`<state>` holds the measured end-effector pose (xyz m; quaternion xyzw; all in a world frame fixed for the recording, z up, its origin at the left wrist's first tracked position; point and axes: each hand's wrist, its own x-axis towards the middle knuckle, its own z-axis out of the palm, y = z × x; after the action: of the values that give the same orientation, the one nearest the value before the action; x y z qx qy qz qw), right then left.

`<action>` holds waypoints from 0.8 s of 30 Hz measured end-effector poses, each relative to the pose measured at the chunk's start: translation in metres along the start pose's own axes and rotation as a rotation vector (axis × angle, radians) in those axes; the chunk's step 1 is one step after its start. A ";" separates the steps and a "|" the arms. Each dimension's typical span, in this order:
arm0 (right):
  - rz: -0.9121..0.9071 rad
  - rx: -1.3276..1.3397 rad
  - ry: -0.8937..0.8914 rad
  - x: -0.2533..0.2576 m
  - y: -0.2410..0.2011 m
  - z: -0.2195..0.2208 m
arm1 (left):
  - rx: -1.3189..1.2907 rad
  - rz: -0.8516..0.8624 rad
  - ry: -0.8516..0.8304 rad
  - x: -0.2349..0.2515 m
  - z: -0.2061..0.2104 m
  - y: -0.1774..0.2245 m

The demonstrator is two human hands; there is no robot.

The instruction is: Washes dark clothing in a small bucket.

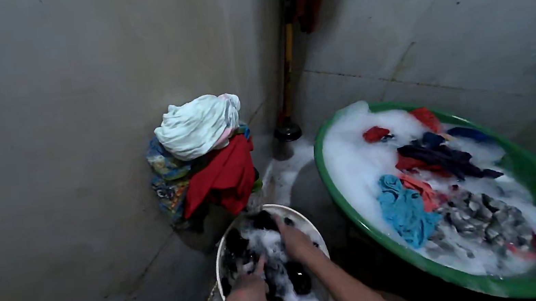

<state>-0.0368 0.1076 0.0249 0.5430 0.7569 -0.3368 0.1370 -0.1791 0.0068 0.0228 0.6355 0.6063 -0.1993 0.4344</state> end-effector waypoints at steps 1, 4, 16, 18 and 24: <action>0.013 -0.020 -0.037 -0.007 -0.004 0.009 | -0.020 0.019 -0.032 0.009 0.000 -0.007; -0.004 -0.084 -0.147 -0.030 -0.012 0.029 | 0.005 -0.033 -0.151 0.020 -0.009 -0.010; -0.147 0.023 -0.248 -0.074 -0.022 0.024 | -0.164 -0.011 0.080 -0.039 0.034 -0.001; -0.121 -0.013 0.081 -0.062 -0.019 0.002 | -0.066 0.007 -0.084 -0.022 0.010 0.017; 0.101 0.106 -0.128 -0.054 -0.019 0.057 | -0.108 0.070 0.260 -0.005 -0.088 0.023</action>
<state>-0.0433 0.0273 0.0210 0.5643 0.6995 -0.4031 0.1728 -0.1818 0.0763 0.0813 0.6524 0.6447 -0.0670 0.3927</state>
